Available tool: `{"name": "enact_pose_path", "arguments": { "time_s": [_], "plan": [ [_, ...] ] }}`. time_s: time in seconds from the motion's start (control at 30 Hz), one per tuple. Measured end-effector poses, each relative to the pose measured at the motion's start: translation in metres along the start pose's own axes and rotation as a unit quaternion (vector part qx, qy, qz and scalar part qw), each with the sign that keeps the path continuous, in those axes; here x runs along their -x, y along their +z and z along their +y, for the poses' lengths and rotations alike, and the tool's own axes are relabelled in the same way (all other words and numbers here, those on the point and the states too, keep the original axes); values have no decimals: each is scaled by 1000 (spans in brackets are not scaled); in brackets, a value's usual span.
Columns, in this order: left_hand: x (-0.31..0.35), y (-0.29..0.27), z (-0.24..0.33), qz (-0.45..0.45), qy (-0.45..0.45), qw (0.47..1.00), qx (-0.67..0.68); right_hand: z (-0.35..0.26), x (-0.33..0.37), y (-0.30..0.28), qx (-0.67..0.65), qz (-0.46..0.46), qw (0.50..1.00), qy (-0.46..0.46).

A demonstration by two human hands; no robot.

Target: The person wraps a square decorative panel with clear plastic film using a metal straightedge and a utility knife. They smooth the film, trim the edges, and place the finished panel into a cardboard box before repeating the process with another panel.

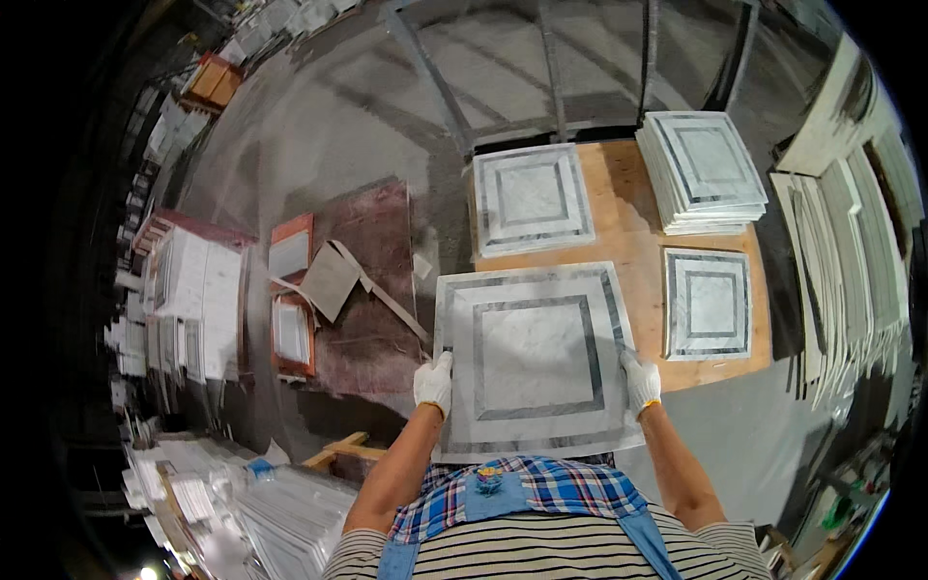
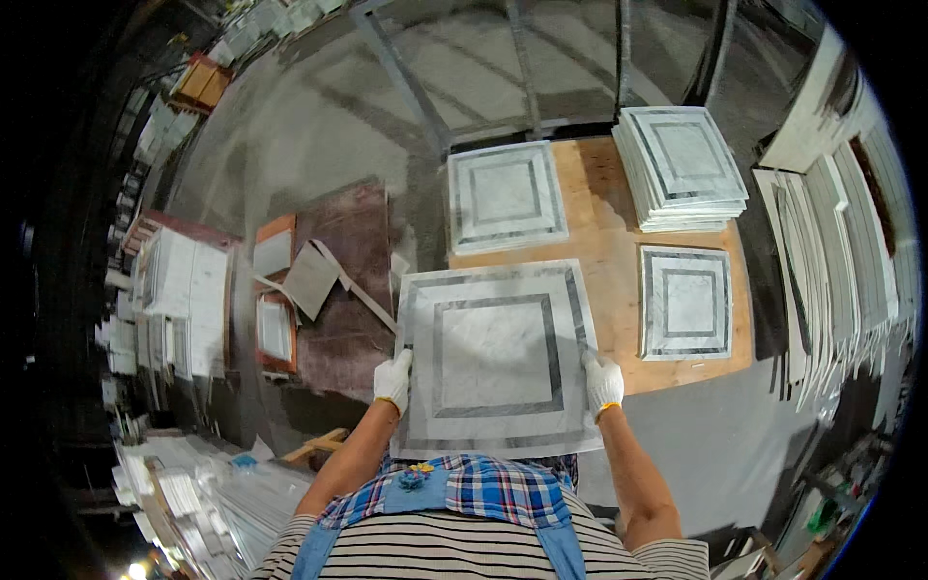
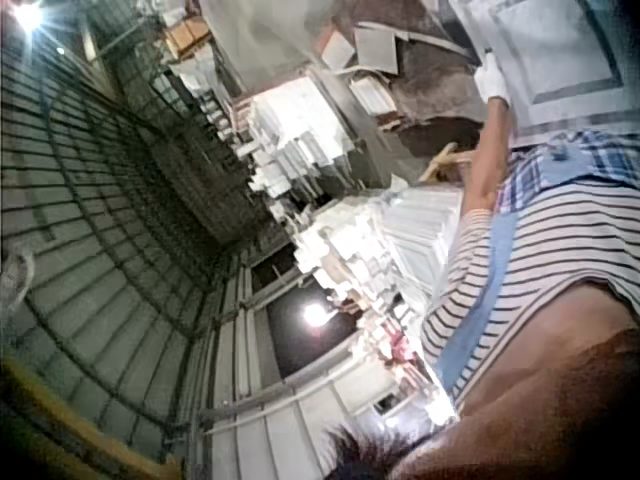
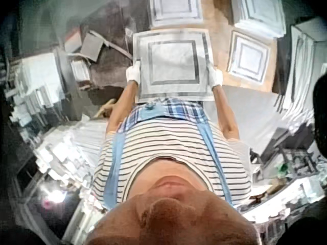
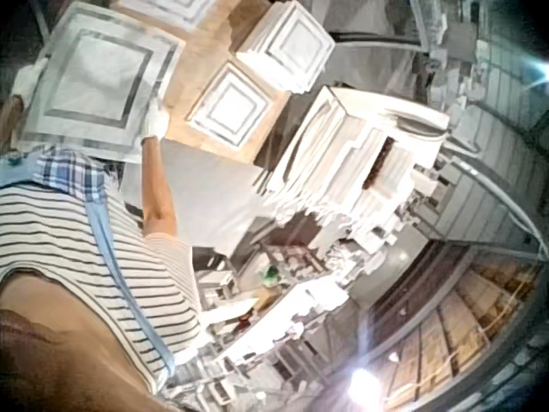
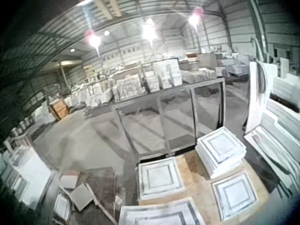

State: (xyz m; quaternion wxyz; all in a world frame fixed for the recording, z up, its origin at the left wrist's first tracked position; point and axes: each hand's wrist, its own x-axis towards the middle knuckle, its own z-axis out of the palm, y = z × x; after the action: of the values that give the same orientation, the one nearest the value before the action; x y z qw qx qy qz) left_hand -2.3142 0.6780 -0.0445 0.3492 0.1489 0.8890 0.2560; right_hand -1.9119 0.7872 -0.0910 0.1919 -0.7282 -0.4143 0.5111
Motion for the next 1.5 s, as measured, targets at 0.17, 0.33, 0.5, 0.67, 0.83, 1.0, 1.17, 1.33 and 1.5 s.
{"name": "enact_pose_path", "arguments": {
  "time_s": [0.17,0.33,0.5,0.67,0.83,1.0,1.17,1.33,1.5],
  "plan": [
    [-77,36,61,-19,-26,996,80,-55,-62,18,59,32,998,8],
    [-189,74,106,-69,-33,986,147,-51,-176,77,210,99,957,-176],
    [-323,125,146,-99,-35,982,155,-129,-263,150,141,129,982,-1],
    [-449,169,174,-106,26,988,112,-155,-370,208,178,149,973,-12],
    [-537,226,191,-101,28,980,170,-175,-453,233,167,152,974,-28],
    [-579,272,226,-87,37,983,160,-166,-531,241,157,168,966,-118],
    [-603,306,217,-53,56,990,117,-160,-581,241,231,105,967,-33],
    [-601,306,217,-89,127,988,-5,-122,-604,249,270,149,947,-85],
    [-628,290,221,-125,137,967,-175,-151,-607,253,320,82,943,-30]
  ]
}}
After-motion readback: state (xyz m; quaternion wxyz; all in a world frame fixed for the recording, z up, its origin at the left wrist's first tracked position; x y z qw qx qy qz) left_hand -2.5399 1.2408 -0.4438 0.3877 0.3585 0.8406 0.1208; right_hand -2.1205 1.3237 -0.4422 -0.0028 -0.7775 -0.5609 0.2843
